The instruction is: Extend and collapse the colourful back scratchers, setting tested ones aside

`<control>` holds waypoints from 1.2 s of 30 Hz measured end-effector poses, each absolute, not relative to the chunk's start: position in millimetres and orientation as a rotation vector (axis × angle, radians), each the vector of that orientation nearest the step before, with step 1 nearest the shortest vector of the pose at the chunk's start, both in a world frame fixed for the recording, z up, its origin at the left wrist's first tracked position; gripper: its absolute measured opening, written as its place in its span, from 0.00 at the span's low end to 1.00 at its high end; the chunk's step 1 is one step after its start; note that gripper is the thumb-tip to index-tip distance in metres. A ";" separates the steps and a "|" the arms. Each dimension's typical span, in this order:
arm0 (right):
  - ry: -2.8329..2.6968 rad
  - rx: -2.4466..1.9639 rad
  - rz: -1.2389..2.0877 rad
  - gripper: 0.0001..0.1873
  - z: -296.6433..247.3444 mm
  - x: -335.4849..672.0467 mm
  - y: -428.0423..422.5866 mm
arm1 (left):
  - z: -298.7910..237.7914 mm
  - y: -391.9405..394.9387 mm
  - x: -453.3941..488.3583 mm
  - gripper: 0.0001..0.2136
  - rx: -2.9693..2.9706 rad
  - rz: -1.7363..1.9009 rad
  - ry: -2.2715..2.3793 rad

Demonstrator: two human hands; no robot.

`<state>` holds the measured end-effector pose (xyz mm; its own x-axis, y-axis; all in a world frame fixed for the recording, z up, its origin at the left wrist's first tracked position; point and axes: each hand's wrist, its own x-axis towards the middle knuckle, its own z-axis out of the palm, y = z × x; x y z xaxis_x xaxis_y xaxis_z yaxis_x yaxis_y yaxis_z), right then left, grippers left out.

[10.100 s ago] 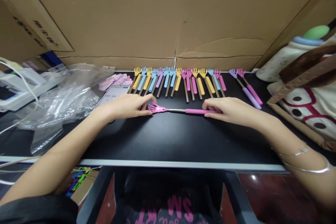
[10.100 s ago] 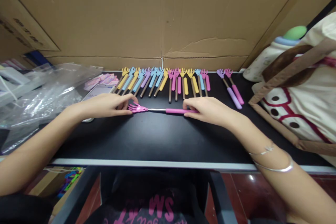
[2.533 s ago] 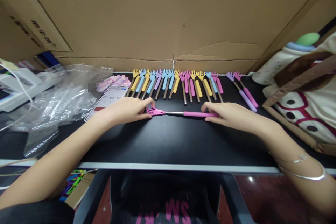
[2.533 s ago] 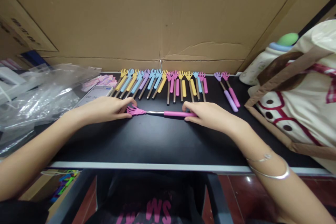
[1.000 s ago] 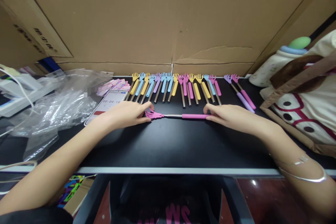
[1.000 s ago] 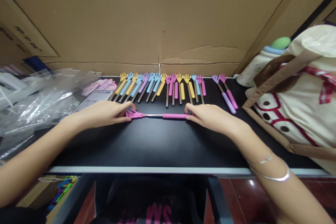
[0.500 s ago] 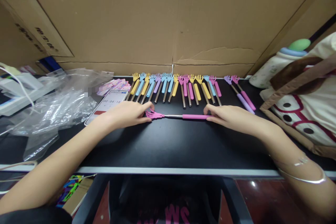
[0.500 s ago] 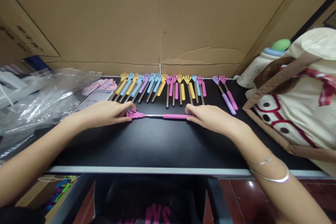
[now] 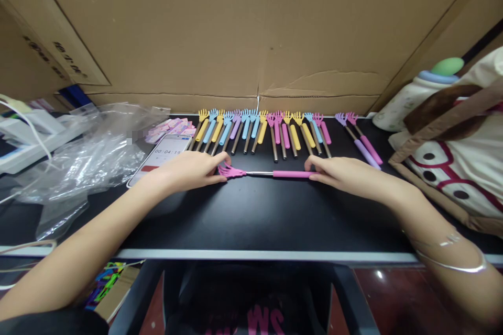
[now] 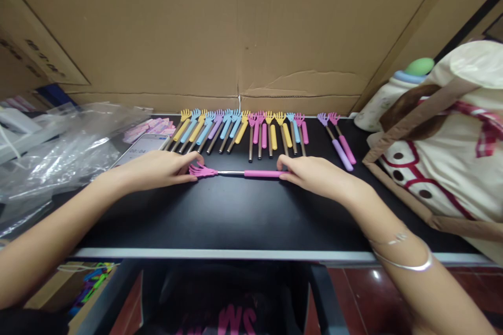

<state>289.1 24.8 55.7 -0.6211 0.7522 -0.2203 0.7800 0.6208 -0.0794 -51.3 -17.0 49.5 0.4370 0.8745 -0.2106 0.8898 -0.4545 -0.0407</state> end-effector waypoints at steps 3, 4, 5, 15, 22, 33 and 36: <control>2.678 1.276 -0.257 0.15 55.5 288.8 24.8 | 49.9 -17.1 -51.1 0.19 2.597 -0.317 1.600; 2.678 1.275 -0.256 0.14 55.0 288.7 24.9 | 49.9 -17.0 -51.1 0.19 2.595 -0.318 1.601; 2.676 1.277 -0.252 0.14 54.4 288.5 25.0 | 49.9 -17.0 -51.2 0.19 2.592 -0.322 1.602; 2.667 1.274 -0.236 0.14 52.5 289.7 25.2 | 49.1 -16.8 -51.0 0.18 2.606 -0.335 1.613; 2.658 1.286 -0.240 0.14 53.8 288.0 24.4 | 47.6 -15.8 -52.7 0.19 2.609 -0.327 1.606; 2.680 1.276 -0.233 0.14 51.6 290.6 25.6 | 47.2 -15.6 -52.6 0.19 2.613 -0.319 1.610; 2.685 1.270 -0.229 0.14 51.1 291.1 26.1 | 46.4 -15.0 -53.3 0.19 2.626 -0.301 1.604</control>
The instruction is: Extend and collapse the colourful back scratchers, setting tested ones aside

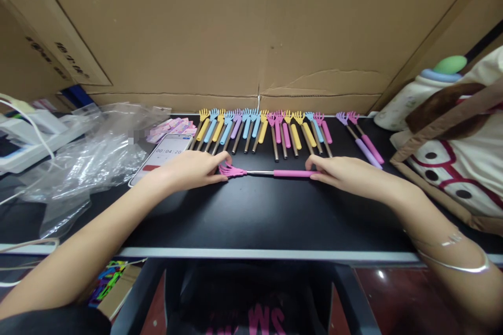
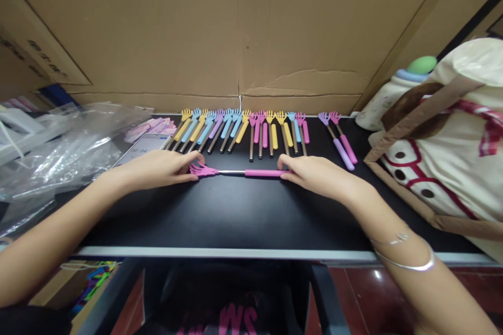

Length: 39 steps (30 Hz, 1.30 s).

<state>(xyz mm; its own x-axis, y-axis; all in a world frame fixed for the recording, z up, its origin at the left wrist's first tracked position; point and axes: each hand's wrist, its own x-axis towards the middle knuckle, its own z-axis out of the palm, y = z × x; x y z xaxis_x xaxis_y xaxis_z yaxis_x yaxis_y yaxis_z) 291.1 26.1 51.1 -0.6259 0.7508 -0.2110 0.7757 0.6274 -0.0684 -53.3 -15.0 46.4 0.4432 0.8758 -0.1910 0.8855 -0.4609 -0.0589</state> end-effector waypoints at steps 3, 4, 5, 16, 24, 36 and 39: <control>2.679 1.271 -0.222 0.14 51.4 290.8 25.9 | 47.1 -15.3 -52.8 0.19 2.625 -0.301 1.604; 2.677 1.272 -0.220 0.14 51.5 290.6 25.9 | 47.5 -15.4 -52.5 0.19 2.621 -0.310 1.607; 2.675 1.272 -0.219 0.14 51.6 290.5 25.9 | 47.9 -15.6 -52.1 0.19 2.617 -0.319 1.610; 2.697 1.263 -0.211 0.14 49.4 290.7 27.8 | 49.3 -16.6 -50.9 0.19 2.600 -0.341 1.621; 2.699 1.266 -0.229 0.14 52.0 290.5 26.2 | 47.8 -16.7 -52.7 0.20 2.581 -0.275 1.616; 2.709 1.229 -0.166 0.11 49.4 292.8 27.5 | 50.5 -18.1 -49.7 0.19 2.598 -0.328 1.625; 2.707 1.227 -0.154 0.11 48.6 292.5 27.5 | 50.7 -18.0 -49.5 0.19 2.611 -0.339 1.621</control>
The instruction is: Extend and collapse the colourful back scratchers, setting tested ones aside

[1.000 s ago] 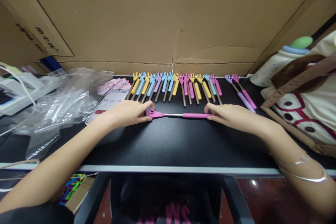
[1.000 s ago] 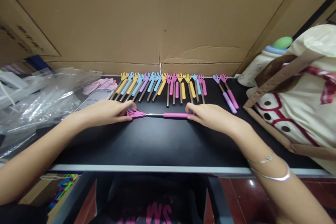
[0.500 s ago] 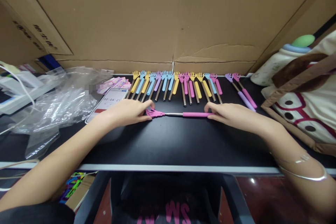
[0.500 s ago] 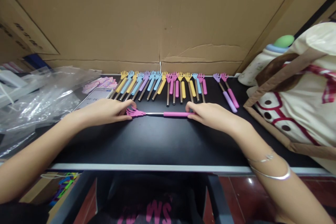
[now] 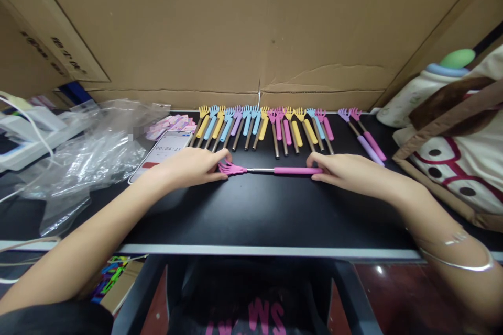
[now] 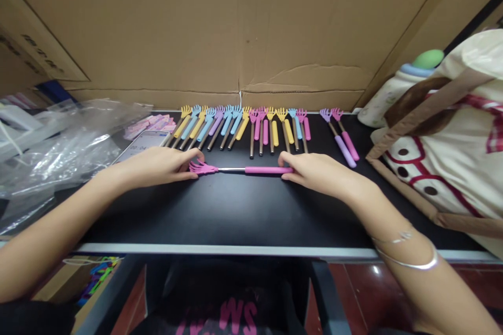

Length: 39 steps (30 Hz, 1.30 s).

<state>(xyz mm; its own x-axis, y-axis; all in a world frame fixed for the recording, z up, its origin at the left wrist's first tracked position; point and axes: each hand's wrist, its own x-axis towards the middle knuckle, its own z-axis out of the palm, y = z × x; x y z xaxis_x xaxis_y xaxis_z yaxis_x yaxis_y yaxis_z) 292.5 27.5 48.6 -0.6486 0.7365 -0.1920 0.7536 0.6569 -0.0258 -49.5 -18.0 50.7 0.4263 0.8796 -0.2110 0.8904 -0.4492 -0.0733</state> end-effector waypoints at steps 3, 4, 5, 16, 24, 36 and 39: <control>2.714 1.223 -0.156 0.11 48.0 292.3 27.8 | 50.6 -17.6 -49.7 0.18 2.614 -0.339 1.618; 2.713 1.224 -0.157 0.11 47.9 292.2 27.9 | 50.6 -17.4 -49.9 0.18 2.613 -0.339 1.616; 2.713 1.224 -0.156 0.11 47.8 292.2 27.9 | 50.5 -17.3 -50.1 0.19 2.614 -0.339 1.614; 2.722 1.216 -0.160 0.11 49.9 291.6 26.1 | 48.4 -16.3 -51.8 0.19 2.635 -0.298 1.608; 2.717 1.214 -0.154 0.10 48.3 292.7 26.8 | 49.1 -17.0 -51.4 0.20 2.619 -0.292 1.619; 2.721 1.221 -0.175 0.11 48.9 292.0 25.7 | 47.5 -15.2 -52.3 0.19 2.634 -0.312 1.606; 2.724 1.221 -0.179 0.11 48.4 292.7 25.9 | 49.0 -15.7 -51.5 0.19 2.624 -0.314 1.608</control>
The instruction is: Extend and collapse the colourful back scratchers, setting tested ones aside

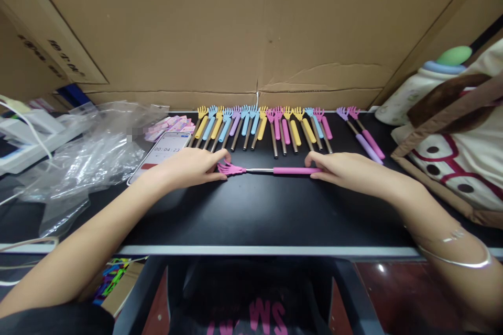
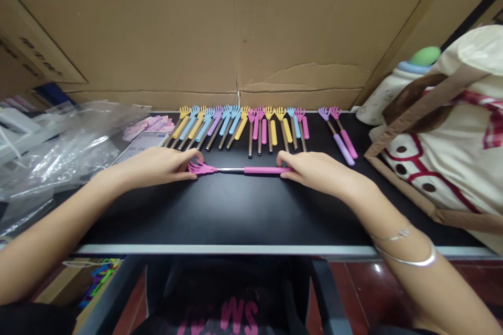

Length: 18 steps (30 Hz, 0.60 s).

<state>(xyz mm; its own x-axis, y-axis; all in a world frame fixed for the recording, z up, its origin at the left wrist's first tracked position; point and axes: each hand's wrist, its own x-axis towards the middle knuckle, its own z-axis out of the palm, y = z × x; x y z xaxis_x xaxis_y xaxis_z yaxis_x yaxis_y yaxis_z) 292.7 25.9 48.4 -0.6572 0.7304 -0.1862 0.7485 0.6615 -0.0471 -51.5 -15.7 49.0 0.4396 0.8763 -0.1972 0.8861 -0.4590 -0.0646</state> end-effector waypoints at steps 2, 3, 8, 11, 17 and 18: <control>2.723 1.223 -0.179 0.11 48.9 292.7 25.5 | 50.2 -16.2 -50.9 0.19 2.616 -0.331 1.613; 2.721 1.225 -0.179 0.11 49.3 292.5 25.2 | 50.6 -16.4 -50.5 0.19 2.613 -0.342 1.616; 2.714 1.227 -0.181 0.11 50.3 291.9 25.0 | 50.7 -16.7 -50.1 0.19 2.606 -0.350 1.615; 2.715 1.229 -0.173 0.11 49.6 292.0 25.6 | 49.9 -16.6 -50.3 0.19 2.609 -0.342 1.615; 2.703 1.232 -0.168 0.11 49.9 290.7 25.0 | 49.9 -17.2 -49.5 0.18 2.601 -0.318 1.621; 2.699 1.232 -0.168 0.11 50.2 290.5 24.8 | 50.1 -17.4 -49.3 0.18 2.601 -0.318 1.623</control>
<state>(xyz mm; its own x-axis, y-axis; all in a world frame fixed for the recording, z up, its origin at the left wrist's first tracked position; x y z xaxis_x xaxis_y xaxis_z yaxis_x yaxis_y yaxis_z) 290.5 24.8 50.2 -0.6441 0.7383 -0.2001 0.7574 0.6522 -0.0316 -49.3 -17.4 50.1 0.4246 0.8818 -0.2052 0.8940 -0.4441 -0.0586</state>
